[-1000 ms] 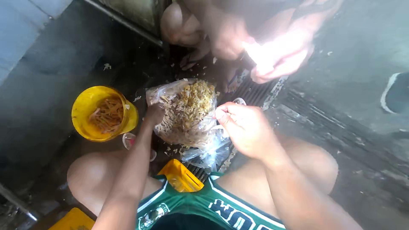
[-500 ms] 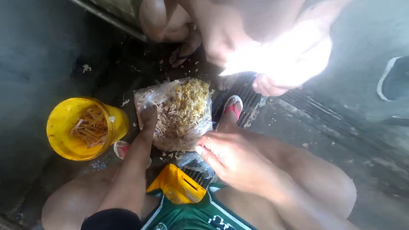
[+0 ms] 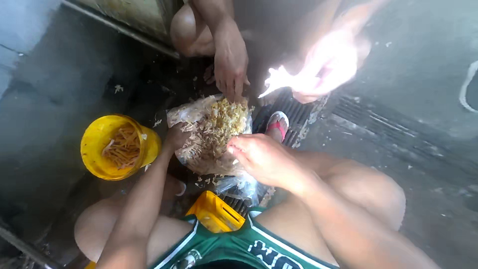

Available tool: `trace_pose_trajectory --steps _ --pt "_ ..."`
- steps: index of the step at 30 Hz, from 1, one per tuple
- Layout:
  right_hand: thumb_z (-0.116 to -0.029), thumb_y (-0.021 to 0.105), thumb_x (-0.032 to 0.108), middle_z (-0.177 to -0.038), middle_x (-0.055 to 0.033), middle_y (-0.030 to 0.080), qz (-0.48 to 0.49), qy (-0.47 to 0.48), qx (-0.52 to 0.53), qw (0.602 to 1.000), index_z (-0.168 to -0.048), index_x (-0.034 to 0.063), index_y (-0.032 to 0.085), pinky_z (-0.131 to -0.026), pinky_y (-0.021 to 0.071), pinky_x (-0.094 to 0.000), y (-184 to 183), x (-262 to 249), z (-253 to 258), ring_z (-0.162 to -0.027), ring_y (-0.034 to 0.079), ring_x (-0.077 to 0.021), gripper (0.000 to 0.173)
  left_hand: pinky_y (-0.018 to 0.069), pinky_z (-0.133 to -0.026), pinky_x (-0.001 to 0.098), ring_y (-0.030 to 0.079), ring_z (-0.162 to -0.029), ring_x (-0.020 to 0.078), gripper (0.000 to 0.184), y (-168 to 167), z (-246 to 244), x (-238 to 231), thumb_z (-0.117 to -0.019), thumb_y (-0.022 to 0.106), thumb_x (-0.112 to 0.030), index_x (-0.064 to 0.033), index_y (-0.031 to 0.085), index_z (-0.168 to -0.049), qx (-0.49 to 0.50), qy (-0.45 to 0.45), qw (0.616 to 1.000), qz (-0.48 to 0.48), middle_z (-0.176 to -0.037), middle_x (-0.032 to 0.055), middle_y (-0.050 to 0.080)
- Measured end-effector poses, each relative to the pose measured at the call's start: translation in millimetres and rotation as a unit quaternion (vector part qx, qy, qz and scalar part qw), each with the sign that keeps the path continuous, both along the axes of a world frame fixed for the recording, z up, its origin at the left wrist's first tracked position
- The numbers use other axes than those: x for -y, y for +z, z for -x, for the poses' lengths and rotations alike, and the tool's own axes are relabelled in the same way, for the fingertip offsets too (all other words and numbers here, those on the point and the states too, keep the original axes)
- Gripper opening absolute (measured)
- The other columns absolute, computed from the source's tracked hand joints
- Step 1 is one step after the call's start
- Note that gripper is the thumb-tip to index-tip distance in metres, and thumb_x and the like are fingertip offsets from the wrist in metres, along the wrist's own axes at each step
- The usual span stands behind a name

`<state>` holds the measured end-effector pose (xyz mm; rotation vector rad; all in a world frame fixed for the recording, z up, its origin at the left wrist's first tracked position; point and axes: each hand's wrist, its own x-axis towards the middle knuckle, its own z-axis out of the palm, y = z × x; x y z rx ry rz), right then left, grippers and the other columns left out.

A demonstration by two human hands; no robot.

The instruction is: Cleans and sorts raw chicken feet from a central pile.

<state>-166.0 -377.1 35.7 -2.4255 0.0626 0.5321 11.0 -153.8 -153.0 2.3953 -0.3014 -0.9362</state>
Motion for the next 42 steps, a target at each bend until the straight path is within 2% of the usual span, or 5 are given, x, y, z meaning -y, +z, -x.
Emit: trace_pose_trajectory --steps 7,11,20,28,42 --pt "-0.1028 0.054 0.026 -0.106 -0.0028 0.070 -0.033 -0.016 0.045 0.998 -0.112 0.0162 0.075 -0.087 0.0563 -0.0460 -7.1 -14.4 -6.8 -0.098 0.067 -0.0179 0.025 0.0476 -0.045 0.0280 0.050 -0.047 0.0131 0.018 140.3 34.8 -16.3 -0.0995 0.068 -0.019 -0.0037 0.065 -0.108 -0.142 0.070 0.948 0.275 -0.070 0.0086 0.061" --pt "-0.0948 0.060 0.064 -0.106 -0.0071 0.066 -0.021 -0.008 0.066 0.998 -0.114 0.0129 0.072 -0.087 0.0564 -0.0497 -15.4 -40.4 -6.3 -0.098 0.067 -0.0235 0.056 0.0481 -0.046 0.0259 0.050 -0.047 0.0105 0.014 160.3 60.6 -12.0 -0.0987 0.069 -0.019 -0.0058 0.064 -0.099 -0.177 0.055 0.915 0.358 -0.065 0.0048 0.058" --pt "-0.1021 0.057 0.021 -0.074 0.0011 0.065 -0.139 -0.153 0.185 0.961 -0.081 0.0086 0.069 -0.069 0.0560 -0.0301 -24.5 -53.8 1.5 -0.071 0.064 -0.0064 0.028 0.0480 -0.048 0.0286 0.054 -0.050 0.0139 0.020 153.2 80.9 -2.9 -0.0943 0.076 -0.024 -0.0059 0.069 -0.099 -0.090 0.053 0.920 0.378 -0.071 0.0086 0.064" --pt "-0.1020 0.063 0.026 -0.060 0.0025 0.056 -0.088 -0.282 0.122 0.948 -0.074 0.0111 0.066 -0.056 0.0466 -0.0305 -16.8 -59.5 -10.3 -0.056 0.054 -0.0073 0.032 0.0614 -0.064 0.0334 0.068 -0.068 0.0101 0.039 160.2 95.9 6.2 -0.0909 0.080 -0.024 -0.0236 0.070 -0.129 0.043 0.082 0.958 0.271 -0.102 -0.0007 0.074" --pt "-0.1013 0.062 0.023 -0.060 0.0006 0.056 -0.113 -0.329 0.104 0.932 -0.070 0.0107 0.064 -0.056 0.0456 -0.0335 -28.3 -62.4 -19.4 -0.056 0.054 -0.0105 0.034 0.0587 -0.071 0.0304 0.066 -0.079 0.0055 0.021 166.1 99.5 -6.6 -0.0775 0.088 -0.019 -0.0148 0.073 -0.093 0.152 0.025 0.949 0.275 -0.090 -0.0040 0.071"
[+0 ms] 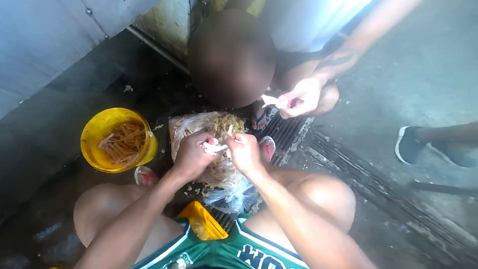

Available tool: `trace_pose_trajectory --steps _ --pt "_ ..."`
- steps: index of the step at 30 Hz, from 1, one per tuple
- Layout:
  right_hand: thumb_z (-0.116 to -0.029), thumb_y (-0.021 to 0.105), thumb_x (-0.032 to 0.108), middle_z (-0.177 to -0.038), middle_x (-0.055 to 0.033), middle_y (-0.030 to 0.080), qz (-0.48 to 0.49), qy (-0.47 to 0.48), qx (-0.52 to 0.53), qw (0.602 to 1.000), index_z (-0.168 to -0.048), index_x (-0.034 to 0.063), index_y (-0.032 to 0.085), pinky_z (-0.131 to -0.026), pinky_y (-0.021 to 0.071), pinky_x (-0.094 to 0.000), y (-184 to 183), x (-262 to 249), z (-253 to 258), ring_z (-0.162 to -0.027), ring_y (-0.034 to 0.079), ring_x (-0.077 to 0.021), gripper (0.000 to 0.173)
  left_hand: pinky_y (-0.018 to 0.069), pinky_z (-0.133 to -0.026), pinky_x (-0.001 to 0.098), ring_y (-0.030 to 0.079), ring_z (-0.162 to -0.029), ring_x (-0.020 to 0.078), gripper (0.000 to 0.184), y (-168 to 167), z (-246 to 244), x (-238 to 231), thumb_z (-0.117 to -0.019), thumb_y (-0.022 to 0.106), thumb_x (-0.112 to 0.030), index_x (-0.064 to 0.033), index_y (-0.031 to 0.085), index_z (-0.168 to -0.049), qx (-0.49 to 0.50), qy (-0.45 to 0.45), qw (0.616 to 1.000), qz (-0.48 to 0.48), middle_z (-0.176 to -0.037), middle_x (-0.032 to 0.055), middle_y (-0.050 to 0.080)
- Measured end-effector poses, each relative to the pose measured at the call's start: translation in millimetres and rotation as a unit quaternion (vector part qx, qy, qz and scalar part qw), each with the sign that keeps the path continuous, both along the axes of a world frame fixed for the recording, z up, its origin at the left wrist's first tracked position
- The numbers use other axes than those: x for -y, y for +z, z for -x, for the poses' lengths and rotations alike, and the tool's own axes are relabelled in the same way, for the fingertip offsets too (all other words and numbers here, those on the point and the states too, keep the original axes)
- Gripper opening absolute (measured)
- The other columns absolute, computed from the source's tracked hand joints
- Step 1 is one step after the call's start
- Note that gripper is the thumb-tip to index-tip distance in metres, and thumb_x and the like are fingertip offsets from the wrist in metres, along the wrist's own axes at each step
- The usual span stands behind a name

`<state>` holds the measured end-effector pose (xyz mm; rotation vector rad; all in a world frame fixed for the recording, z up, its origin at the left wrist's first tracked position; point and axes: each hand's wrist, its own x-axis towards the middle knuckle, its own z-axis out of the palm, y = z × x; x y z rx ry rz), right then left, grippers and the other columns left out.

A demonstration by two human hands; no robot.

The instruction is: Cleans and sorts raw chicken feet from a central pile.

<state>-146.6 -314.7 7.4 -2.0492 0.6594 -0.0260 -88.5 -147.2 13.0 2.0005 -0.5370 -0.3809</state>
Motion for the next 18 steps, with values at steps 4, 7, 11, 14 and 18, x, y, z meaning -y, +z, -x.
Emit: trace_pose_trajectory --steps 4,7,11,14,18 --pt "-0.1022 0.062 0.026 -0.058 0.0005 0.052 0.003 0.008 -0.008 1.000 -0.068 0.0102 0.061 -0.054 0.0433 -0.0328 2.0 3.5 0.7 -0.054 0.051 -0.0108 0.037 0.0601 -0.075 0.0271 0.067 -0.084 0.0054 0.022 -4.7 -4.1 -11.2 -0.0789 0.083 -0.012 -0.0104 0.075 -0.100 0.082 -0.030 0.993 0.080 -0.094 -0.0028 0.070" --pt "-0.1026 0.061 0.027 -0.067 -0.0036 0.056 0.051 0.012 -0.062 0.997 -0.074 0.0084 0.066 -0.064 0.0468 -0.0430 -4.6 14.2 0.2 -0.065 0.056 -0.0178 0.034 0.0595 -0.076 0.0264 0.067 -0.086 0.0062 0.019 10.1 -11.2 -25.6 -0.0815 0.080 -0.011 -0.0085 0.074 -0.099 0.117 -0.006 0.985 0.130 -0.096 -0.0016 0.071" --pt "-0.1025 0.061 0.029 -0.067 -0.0026 0.058 0.007 0.021 -0.062 0.998 -0.076 0.0098 0.067 -0.059 0.0451 -0.0393 -11.5 32.2 2.4 -0.061 0.054 -0.0154 0.034 0.0562 -0.062 0.0236 0.063 -0.073 0.0068 0.017 22.6 -35.3 -44.4 -0.0918 0.071 -0.026 -0.0112 0.069 -0.099 0.080 -0.012 0.972 0.219 -0.095 -0.0014 0.067" --pt "-0.1094 0.044 0.030 -0.069 0.0009 0.061 -0.075 0.100 0.004 0.992 -0.083 0.0096 0.070 -0.056 0.0484 -0.0289 -2.4 29.6 7.9 -0.059 0.055 -0.0076 0.043 0.0553 -0.054 0.0267 0.060 -0.063 0.0106 0.014 9.7 -43.8 -44.3 -0.0939 0.067 -0.022 -0.0103 0.068 -0.101 -0.029 -0.044 0.956 0.290 -0.090 0.0026 0.066" --pt "-0.1086 0.041 0.033 -0.083 0.0047 0.065 -0.173 0.189 0.071 0.964 -0.097 0.0093 0.070 -0.075 0.0552 -0.0249 2.1 16.1 14.5 -0.079 0.062 -0.0010 0.039 0.0561 -0.055 0.0270 0.061 -0.060 0.0100 0.014 -6.9 -41.3 -36.1 -0.0915 0.071 -0.024 -0.0146 0.070 -0.102 -0.223 -0.134 0.899 0.352 -0.084 0.0025 0.067"
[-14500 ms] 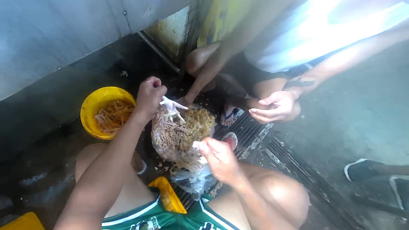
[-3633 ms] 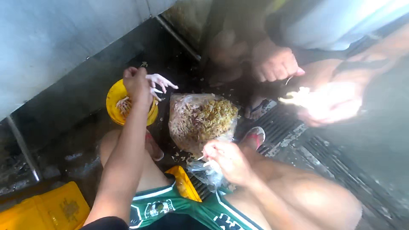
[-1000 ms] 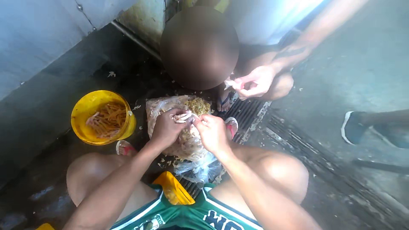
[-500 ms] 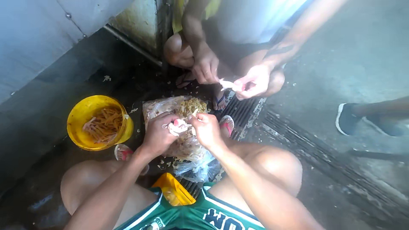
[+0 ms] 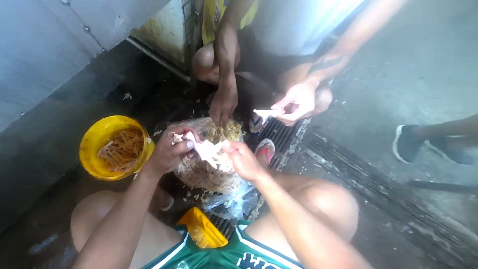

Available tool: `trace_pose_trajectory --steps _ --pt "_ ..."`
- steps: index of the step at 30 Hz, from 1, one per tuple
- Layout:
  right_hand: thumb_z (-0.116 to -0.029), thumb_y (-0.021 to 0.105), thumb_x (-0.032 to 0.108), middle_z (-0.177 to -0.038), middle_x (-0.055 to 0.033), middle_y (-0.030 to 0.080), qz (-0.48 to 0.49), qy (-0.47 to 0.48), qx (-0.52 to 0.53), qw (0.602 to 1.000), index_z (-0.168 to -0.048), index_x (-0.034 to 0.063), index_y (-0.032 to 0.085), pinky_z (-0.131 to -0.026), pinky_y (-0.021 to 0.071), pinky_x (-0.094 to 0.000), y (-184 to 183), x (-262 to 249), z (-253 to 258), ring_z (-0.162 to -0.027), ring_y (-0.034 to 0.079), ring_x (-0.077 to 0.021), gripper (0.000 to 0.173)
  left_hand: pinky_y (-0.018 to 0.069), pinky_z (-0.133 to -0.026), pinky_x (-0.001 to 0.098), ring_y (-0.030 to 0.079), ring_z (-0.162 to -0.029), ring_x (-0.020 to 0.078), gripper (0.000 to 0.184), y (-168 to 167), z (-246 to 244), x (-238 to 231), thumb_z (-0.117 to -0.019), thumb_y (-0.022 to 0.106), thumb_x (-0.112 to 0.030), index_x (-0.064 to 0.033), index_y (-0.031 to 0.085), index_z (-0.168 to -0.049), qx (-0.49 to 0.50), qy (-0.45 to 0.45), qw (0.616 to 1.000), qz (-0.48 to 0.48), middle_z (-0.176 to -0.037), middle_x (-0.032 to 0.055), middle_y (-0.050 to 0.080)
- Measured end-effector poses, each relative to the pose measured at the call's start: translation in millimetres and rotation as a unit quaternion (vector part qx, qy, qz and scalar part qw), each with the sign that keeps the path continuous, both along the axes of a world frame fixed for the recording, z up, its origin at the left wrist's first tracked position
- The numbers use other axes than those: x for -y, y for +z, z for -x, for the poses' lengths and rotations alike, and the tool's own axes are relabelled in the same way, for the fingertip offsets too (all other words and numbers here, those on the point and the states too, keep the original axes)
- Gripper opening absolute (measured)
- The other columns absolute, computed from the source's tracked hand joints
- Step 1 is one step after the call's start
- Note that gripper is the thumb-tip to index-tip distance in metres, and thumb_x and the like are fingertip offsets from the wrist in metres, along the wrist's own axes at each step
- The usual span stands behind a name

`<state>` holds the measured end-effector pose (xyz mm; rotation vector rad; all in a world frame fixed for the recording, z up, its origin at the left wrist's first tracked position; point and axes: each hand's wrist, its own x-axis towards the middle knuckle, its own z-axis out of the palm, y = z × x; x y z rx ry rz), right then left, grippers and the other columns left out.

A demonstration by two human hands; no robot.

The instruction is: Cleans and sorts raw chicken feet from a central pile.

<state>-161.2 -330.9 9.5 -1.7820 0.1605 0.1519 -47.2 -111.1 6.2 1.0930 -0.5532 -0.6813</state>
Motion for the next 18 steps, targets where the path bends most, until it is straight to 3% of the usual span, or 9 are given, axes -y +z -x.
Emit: trace_pose_trajectory --steps 2,5,8,10,12,16,18 --pt "-0.1042 0.051 0.026 -0.093 0.0001 0.069 -0.058 0.048 0.023 0.997 -0.105 0.0020 0.070 -0.082 0.0567 -0.0263 -2.7 -1.4 -0.9 -0.087 0.065 -0.0034 0.031 0.0575 -0.057 0.0257 0.064 -0.063 0.0085 0.013 -4.9 1.3 9.5 -0.0902 0.072 -0.026 -0.0174 0.072 -0.100 -0.035 -0.076 0.996 0.011 -0.086 0.0003 0.070" --pt "-0.1044 0.056 0.024 -0.080 -0.0005 0.064 -0.065 0.077 0.049 0.994 -0.089 0.0017 0.067 -0.070 0.0522 -0.0253 -5.7 -1.9 -1.0 -0.074 0.060 -0.0047 0.029 0.0579 -0.056 0.0244 0.064 -0.061 0.0073 0.019 -11.9 1.3 22.9 -0.0915 0.071 -0.026 -0.0148 0.072 -0.106 -0.039 -0.089 0.995 -0.021 -0.085 -0.0019 0.070" --pt "-0.1018 0.062 0.033 -0.071 0.0005 0.058 0.034 0.018 0.037 0.999 -0.086 0.0051 0.067 -0.061 0.0489 -0.0278 -0.9 -7.1 0.7 -0.063 0.055 -0.0067 0.033 0.0540 -0.055 0.0235 0.061 -0.061 0.0067 0.021 -5.6 2.7 34.0 -0.0893 0.073 -0.026 -0.0123 0.070 -0.105 0.051 0.014 0.987 -0.149 -0.083 -0.0029 0.067" --pt "-0.1009 0.062 0.037 -0.071 -0.0013 0.061 0.103 -0.015 0.060 0.993 -0.085 0.0059 0.069 -0.063 0.0511 -0.0313 -4.6 -12.5 1.5 -0.065 0.058 -0.0096 0.035 0.0577 -0.066 0.0279 0.065 -0.073 0.0079 0.029 -2.6 8.1 41.6 -0.0869 0.079 -0.032 -0.0121 0.069 -0.106 0.117 0.077 0.953 -0.269 -0.089 -0.0021 0.069" --pt "-0.1024 0.060 0.039 -0.072 -0.0035 0.061 0.150 -0.016 0.085 0.985 -0.081 0.0055 0.066 -0.066 0.0509 -0.0332 -7.3 -18.6 3.3 -0.069 0.059 -0.0124 0.040 0.0585 -0.073 0.0349 0.067 -0.081 0.0119 0.027 -6.2 13.2 49.6 -0.0853 0.079 -0.024 -0.0114 0.070 -0.107 0.103 0.131 0.926 -0.338 -0.094 0.0014 0.070" --pt "-0.1048 0.056 0.035 -0.070 -0.0044 0.057 0.178 -0.003 0.113 0.978 -0.076 0.0051 0.063 -0.063 0.0486 -0.0321 -8.7 -27.7 3.2 -0.066 0.056 -0.0131 0.042 0.0595 -0.071 0.0391 0.069 -0.082 0.0168 0.029 -18.5 7.0 57.1 -0.0799 0.076 -0.012 -0.0079 0.068 -0.108 0.012 0.232 0.917 -0.324 -0.096 0.0070 0.070" --pt "-0.1044 0.056 0.028 -0.070 -0.0042 0.058 0.171 0.000 0.139 0.976 -0.075 0.0046 0.063 -0.063 0.0489 -0.0303 -4.3 -31.9 5.7 -0.066 0.057 -0.0122 0.038 0.0591 -0.068 0.0397 0.067 -0.077 0.0193 0.031 -21.7 -6.5 50.8 -0.0864 0.072 -0.008 -0.0022 0.065 -0.116 -0.041 0.275 0.914 -0.294 -0.094 0.0116 0.069"
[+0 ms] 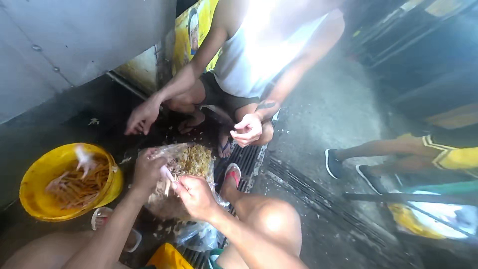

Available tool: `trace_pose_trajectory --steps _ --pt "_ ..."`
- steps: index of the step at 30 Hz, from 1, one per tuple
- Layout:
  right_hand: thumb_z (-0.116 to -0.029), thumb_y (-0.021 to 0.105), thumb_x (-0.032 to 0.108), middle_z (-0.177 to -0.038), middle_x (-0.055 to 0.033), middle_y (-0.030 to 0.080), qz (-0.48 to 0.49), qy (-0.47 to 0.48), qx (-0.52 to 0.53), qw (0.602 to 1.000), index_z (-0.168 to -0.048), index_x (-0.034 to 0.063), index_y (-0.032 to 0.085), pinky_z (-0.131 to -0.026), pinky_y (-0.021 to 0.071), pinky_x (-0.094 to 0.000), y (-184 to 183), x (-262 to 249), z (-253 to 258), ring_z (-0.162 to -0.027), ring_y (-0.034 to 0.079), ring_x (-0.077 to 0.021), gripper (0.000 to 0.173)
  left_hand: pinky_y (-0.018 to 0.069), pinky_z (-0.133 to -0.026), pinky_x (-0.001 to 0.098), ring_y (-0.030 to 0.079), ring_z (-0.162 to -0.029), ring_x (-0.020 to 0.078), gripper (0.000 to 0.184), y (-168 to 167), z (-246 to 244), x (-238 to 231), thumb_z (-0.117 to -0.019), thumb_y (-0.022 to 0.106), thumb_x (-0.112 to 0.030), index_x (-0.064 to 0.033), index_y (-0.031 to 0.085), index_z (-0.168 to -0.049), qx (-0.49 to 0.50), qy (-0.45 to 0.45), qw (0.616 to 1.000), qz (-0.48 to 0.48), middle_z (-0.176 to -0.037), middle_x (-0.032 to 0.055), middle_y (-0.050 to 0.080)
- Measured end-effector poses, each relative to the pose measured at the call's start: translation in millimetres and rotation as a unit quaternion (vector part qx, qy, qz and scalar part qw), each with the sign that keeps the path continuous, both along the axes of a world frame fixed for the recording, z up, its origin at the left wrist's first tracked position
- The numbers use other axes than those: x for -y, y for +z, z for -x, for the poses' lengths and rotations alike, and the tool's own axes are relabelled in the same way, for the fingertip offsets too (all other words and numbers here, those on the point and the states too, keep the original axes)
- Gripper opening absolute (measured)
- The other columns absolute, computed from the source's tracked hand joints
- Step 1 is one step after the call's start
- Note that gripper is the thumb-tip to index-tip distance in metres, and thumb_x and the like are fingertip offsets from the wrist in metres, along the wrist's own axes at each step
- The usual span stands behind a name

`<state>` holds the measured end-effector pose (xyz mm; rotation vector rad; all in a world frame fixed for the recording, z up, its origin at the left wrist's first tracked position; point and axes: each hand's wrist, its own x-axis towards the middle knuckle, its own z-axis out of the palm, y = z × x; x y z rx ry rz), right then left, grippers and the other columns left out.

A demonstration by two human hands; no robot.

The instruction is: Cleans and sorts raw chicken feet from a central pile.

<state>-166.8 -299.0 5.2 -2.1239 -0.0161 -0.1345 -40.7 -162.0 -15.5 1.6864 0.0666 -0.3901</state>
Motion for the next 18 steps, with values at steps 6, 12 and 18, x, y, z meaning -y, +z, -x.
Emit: trace_pose_trajectory --steps 6,12,18 --pt "-0.1035 0.054 0.016 -0.077 -0.0037 0.067 -0.093 0.037 0.060 0.993 -0.086 0.0002 0.069 -0.066 0.0563 -0.0237 8.9 -3.8 18.1 -0.070 0.064 -0.0055 0.028 0.0517 -0.051 0.0263 0.057 -0.058 0.0085 0.029 19.4 -35.6 -33.7 -0.0964 0.065 -0.013 -0.0101 0.056 -0.124 -0.064 0.132 0.984 0.101 -0.083 0.0018 0.061" --pt "-0.1033 0.041 0.008 -0.093 -0.0003 0.070 -0.119 -0.022 -0.138 0.983 -0.115 0.0023 0.067 -0.072 0.0569 -0.0236 13.4 12.5 2.8 -0.080 0.066 -0.0057 0.029 0.0502 -0.047 0.0283 0.056 -0.054 0.0130 0.022 15.3 -18.2 -25.9 -0.0957 0.066 -0.013 -0.0020 0.061 -0.114 -0.044 0.069 0.987 0.135 -0.074 0.0065 0.062" --pt "-0.1057 0.047 0.020 -0.079 0.0011 0.063 -0.261 -0.042 -0.124 0.956 -0.094 0.0063 0.070 -0.069 0.0527 -0.0264 -0.4 6.6 -2.7 -0.073 0.060 -0.0081 0.029 0.0433 -0.042 0.0288 0.050 -0.049 0.0151 0.022 15.0 15.6 -18.0 -0.0976 0.066 -0.026 -0.0152 0.064 -0.117 0.003 -0.026 0.998 0.059 -0.074 0.0083 0.060"
